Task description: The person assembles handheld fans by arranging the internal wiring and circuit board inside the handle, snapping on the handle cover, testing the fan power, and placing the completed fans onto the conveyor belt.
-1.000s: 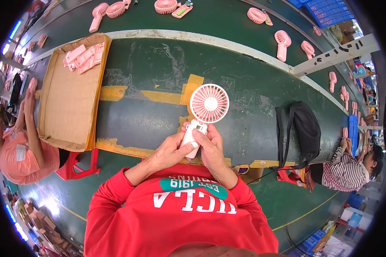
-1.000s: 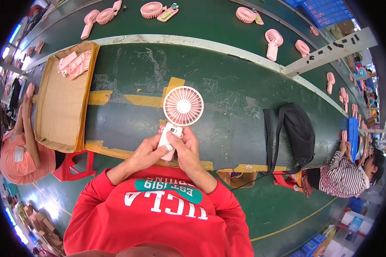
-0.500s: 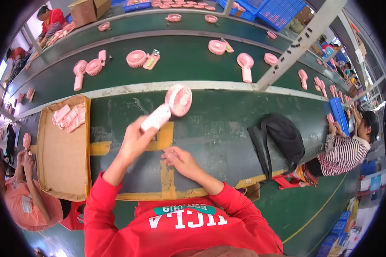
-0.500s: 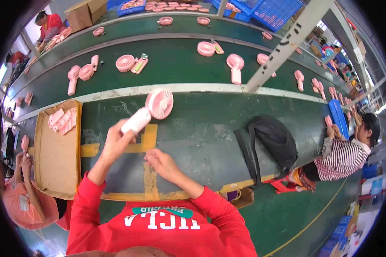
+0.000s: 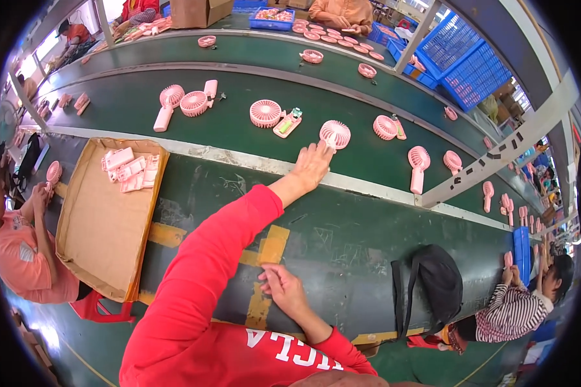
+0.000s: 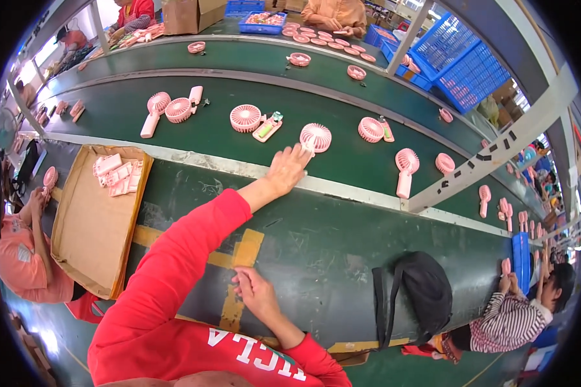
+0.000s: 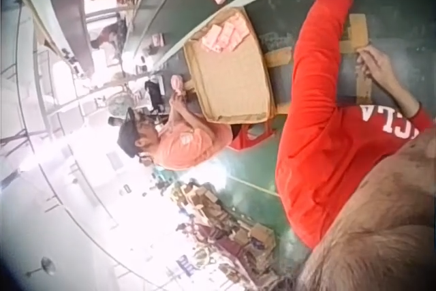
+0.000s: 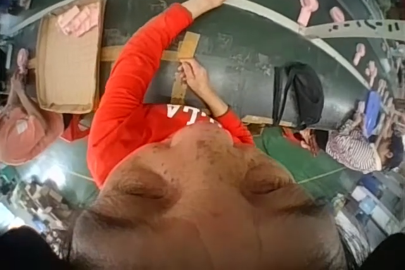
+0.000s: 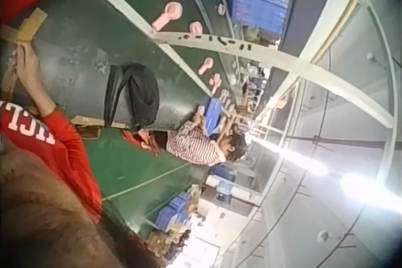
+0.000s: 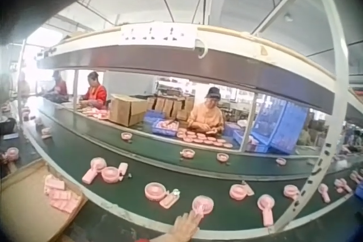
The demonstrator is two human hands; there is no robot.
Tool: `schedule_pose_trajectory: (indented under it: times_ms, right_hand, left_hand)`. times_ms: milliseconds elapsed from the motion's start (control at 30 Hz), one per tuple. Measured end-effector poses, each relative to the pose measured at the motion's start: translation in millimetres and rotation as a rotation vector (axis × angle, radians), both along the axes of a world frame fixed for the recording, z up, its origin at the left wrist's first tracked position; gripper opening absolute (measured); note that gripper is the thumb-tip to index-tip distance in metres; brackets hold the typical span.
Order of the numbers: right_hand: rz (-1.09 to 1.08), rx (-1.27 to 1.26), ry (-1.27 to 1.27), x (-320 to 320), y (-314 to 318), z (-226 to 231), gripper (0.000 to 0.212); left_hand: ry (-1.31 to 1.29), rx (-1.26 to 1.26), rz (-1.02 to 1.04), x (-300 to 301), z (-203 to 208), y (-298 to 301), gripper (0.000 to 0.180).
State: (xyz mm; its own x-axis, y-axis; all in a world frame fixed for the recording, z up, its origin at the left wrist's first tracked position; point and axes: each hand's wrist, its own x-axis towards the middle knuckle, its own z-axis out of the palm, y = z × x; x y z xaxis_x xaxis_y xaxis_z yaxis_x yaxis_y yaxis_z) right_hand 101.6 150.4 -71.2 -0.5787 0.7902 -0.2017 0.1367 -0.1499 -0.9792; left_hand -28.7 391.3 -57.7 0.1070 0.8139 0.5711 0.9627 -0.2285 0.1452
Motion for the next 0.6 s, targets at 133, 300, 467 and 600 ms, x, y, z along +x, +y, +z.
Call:
schedule_pose_trajectory:
  times_ms: [133,300,467,600]
  right_hand:
    - [0.006,-0.005,-0.004,2.5,4.3,1.7,0.021]
    - [0.024,-0.029,-0.037,3.2,7.9,3.1,0.021]
    - [0.021,-0.034,-0.019,0.5,7.6,4.7,0.02]
    - [0.033,-0.082,-0.009,2.2,9.1,6.2,0.021]
  left_hand:
    - [-0.12,-0.149,-0.101,-24.2,5.4,26.0,0.037]
    - [-0.272,-0.144,0.552,-101.4,33.6,72.4,0.063]
    - [-0.572,-0.522,0.691,-153.5,10.4,83.0,0.083]
    - [-0.913,-0.685,0.448,-160.0,12.1,81.4,0.069]
